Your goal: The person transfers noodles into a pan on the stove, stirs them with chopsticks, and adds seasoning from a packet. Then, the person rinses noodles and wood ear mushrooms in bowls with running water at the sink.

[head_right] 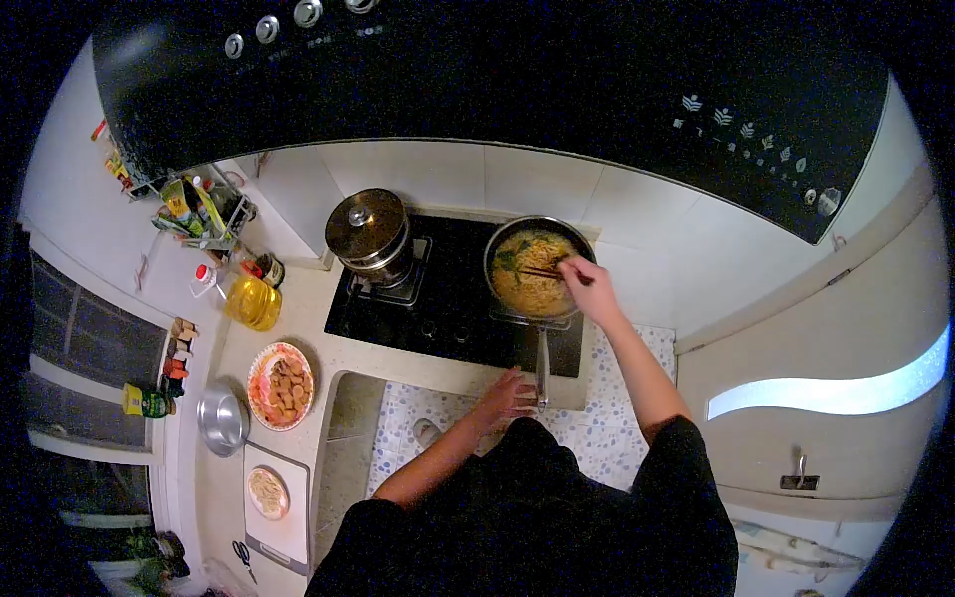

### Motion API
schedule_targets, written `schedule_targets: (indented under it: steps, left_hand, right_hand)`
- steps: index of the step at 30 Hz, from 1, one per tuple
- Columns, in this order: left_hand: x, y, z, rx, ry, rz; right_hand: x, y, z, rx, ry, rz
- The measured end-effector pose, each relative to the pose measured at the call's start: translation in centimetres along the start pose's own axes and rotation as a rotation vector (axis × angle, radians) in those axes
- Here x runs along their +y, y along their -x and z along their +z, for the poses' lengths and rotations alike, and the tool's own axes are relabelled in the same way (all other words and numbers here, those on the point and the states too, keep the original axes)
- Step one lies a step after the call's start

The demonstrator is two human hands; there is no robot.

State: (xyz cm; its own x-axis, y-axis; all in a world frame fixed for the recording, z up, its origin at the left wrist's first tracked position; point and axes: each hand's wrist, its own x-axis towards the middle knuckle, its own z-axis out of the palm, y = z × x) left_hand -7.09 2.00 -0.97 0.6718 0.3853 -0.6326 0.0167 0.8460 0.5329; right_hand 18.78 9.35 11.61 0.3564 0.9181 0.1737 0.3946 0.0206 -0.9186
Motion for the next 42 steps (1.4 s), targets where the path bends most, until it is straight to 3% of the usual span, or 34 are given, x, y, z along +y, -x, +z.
schedule_targets:
  steps: [4, 7, 8, 11, 12, 15, 16, 19, 21, 24, 29, 31, 34, 37, 41, 42]
  left_hand:
    - [-0.2, -1.6, 1.0, -0.011, 0.104, -0.075]
    - [0.2, -0.7, 2.8, -0.006, 0.15, -0.096]
    - [0.4, -0.7, 3.1, -0.031, 0.171, -0.086]
    - [-1.2, -2.2, 3.0, -0.093, 0.211, -0.052]
    - [-1.7, -2.9, 2.7, -0.105, 0.209, -0.038]
    - [-2.0, -3.1, 3.0, -0.105, 0.215, -0.029]
    - [-1.9, -3.2, 3.1, -0.098, 0.218, -0.029]
    - [-2.1, -3.5, 3.1, -0.12, 0.233, -0.011]
    - [-1.9, -3.2, 3.4, -0.097, 0.215, -0.012]
    - [-1.8, -3.3, 3.4, -0.083, 0.206, -0.013]
    - [-1.5, -3.0, 3.4, -0.036, 0.171, -0.033]
    - [-0.8, -2.4, 3.8, -0.009, 0.177, -0.046]
    - [-0.6, -2.2, 3.9, -0.01, 0.178, -0.045]
    - [-0.2, -2.1, 4.2, 0.009, 0.143, -0.057]
    - [-1.3, -3.3, 3.8, -0.005, 0.198, -0.02]
    - [-1.7, -3.9, 3.4, -0.017, 0.213, -0.024]
  right_hand:
    - [-0.1, -3.5, 3.9, -0.16, 0.066, -0.075]
    - [-1.4, -4.5, 5.6, -0.284, 0.121, 0.13]
    - [-1.5, -4.6, 5.8, -0.3, 0.257, 0.062]
    - [1.2, -5.6, 5.5, -0.188, 0.455, -0.214]
    - [1.7, -6.1, 4.8, -0.24, 0.447, -0.036]
    - [1.5, -7.4, 3.2, -0.117, 0.569, -0.202]
    - [0.4, -7.8, 3.0, -0.137, 0.566, 0.003]
    - [-1.5, -8.4, 4.2, -0.167, 0.474, -0.059]
    - [0.8, -8.5, 6.7, -0.185, 0.174, -0.005]
    - [0.7, -8.2, 7.6, -0.279, 0.53, 0.055]
    - [3.4, -9.6, 5.0, -0.036, 0.635, -0.115]
    - [-1.1, -9.3, 3.9, -0.085, 0.559, 0.02]
    - [0.8, -10.5, 4.3, -0.069, 0.514, -0.214]
    - [1.4, -9.5, 5.5, 0.023, 0.544, -0.149]
    - [1.7, -8.7, 3.0, -0.071, 0.596, 0.015]
    - [2.1, -8.9, 2.2, -0.069, 0.377, 0.167]
